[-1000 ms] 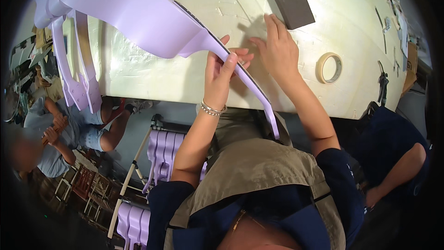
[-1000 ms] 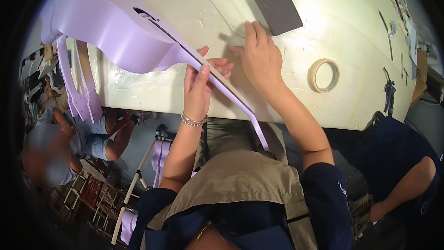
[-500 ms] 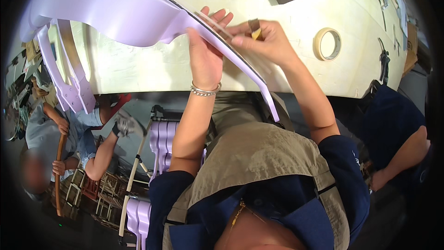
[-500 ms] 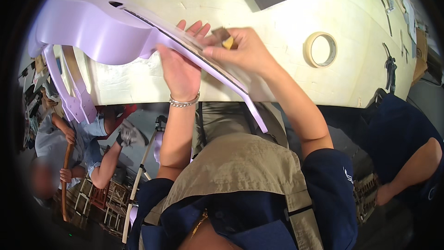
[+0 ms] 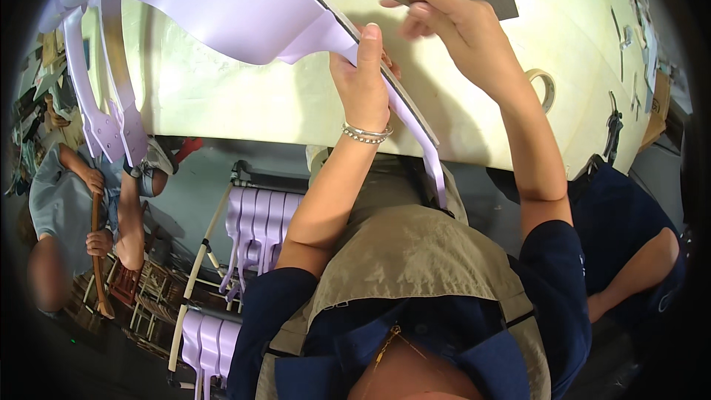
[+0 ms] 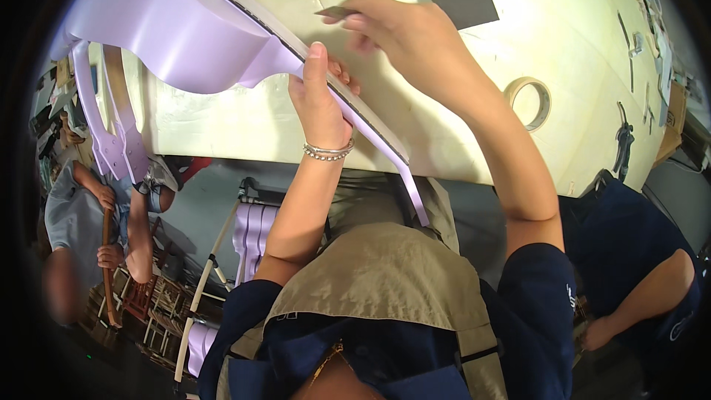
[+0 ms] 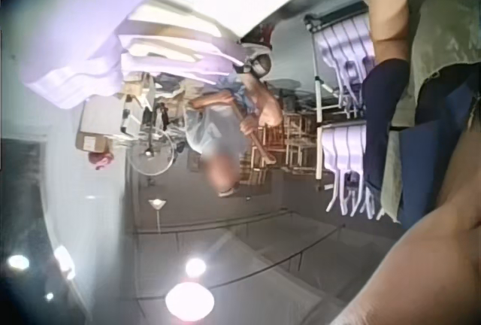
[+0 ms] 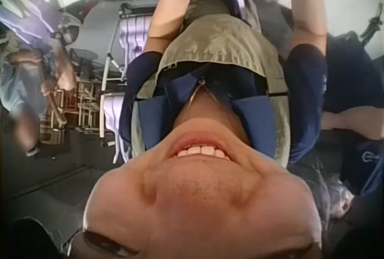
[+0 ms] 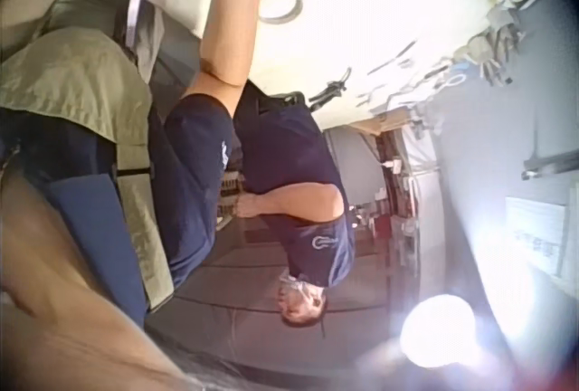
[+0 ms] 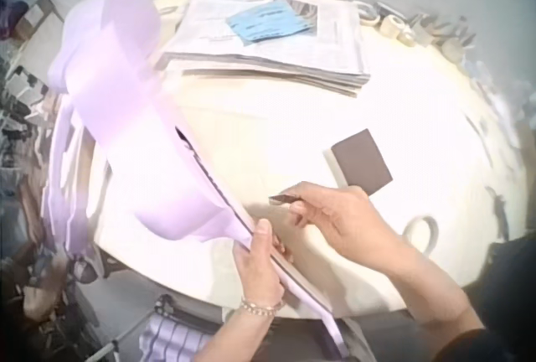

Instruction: The person sands the edges of light purple plastic parts using a sanding block and sandpaper. They repeatedly pick up parts from a rack, sand the edges, inspect them, and return them to the rack.

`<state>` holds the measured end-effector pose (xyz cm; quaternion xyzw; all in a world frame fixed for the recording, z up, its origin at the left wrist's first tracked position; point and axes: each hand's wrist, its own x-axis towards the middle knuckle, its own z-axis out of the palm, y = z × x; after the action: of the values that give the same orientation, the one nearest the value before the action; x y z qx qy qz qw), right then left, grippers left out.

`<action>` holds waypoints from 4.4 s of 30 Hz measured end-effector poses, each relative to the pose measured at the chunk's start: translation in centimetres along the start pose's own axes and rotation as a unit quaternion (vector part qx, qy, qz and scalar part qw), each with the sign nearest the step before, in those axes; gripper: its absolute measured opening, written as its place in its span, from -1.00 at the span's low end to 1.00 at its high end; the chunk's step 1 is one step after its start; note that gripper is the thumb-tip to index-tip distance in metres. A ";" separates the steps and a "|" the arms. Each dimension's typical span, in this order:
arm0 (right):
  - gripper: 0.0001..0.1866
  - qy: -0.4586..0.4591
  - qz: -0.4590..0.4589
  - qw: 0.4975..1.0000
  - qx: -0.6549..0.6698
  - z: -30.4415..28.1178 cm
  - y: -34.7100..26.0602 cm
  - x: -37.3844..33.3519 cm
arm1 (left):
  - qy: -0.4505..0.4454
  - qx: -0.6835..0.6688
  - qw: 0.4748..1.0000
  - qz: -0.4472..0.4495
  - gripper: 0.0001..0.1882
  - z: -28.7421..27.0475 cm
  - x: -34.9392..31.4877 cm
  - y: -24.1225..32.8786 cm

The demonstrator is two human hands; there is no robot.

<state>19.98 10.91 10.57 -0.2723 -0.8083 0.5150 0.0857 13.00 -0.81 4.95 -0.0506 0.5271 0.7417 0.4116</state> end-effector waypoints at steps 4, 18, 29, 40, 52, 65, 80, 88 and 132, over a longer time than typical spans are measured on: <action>-0.66 0.007 -0.192 0.960 -0.202 0.8 0.0 2.5 | 0.008 0.016 1.000 0.006 -0.78 0.4 -0.2 0.1; -0.93 0.012 -0.333 0.861 -0.385 0.8 -2.6 5.0 | -0.018 -0.008 1.000 0.018 -0.73 0.0 -0.1 -0.4; -0.94 0.030 -0.349 0.856 -0.381 1.1 -2.3 5.3 | -0.027 -0.020 0.999 0.028 -0.74 -0.1 0.0 -0.6; -0.95 0.027 -0.325 0.861 -0.390 1.1 -3.4 5.0 | -0.026 -0.029 0.999 0.020 -0.80 0.1 0.0 -0.6; -0.97 0.016 -0.299 0.874 -0.382 0.9 -4.0 5.1 | -0.028 -0.029 0.999 0.006 -0.81 0.3 -0.1 -0.1; -0.98 -0.042 -0.285 0.866 -0.410 0.5 -5.0 5.1 | -0.023 -0.021 0.999 0.012 -0.81 0.2 0.0 -0.2; -0.96 -0.079 -0.260 0.870 -0.412 0.2 -4.8 4.4 | -0.032 -0.037 0.999 0.014 -0.79 -0.1 0.0 -0.4; -0.91 -0.025 -0.264 0.890 -0.371 0.6 -4.0 5.7 | -0.032 -0.040 0.998 0.023 -0.77 0.1 0.1 -0.4; -0.93 -0.036 -0.273 0.907 -0.317 0.6 -2.4 5.9 | -0.029 -0.035 0.999 0.018 -0.74 0.0 0.0 -0.5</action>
<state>13.95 12.72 11.60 -0.0350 -0.9744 0.1971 0.1028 13.30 -0.74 4.61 -0.0342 0.4894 0.7683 0.4111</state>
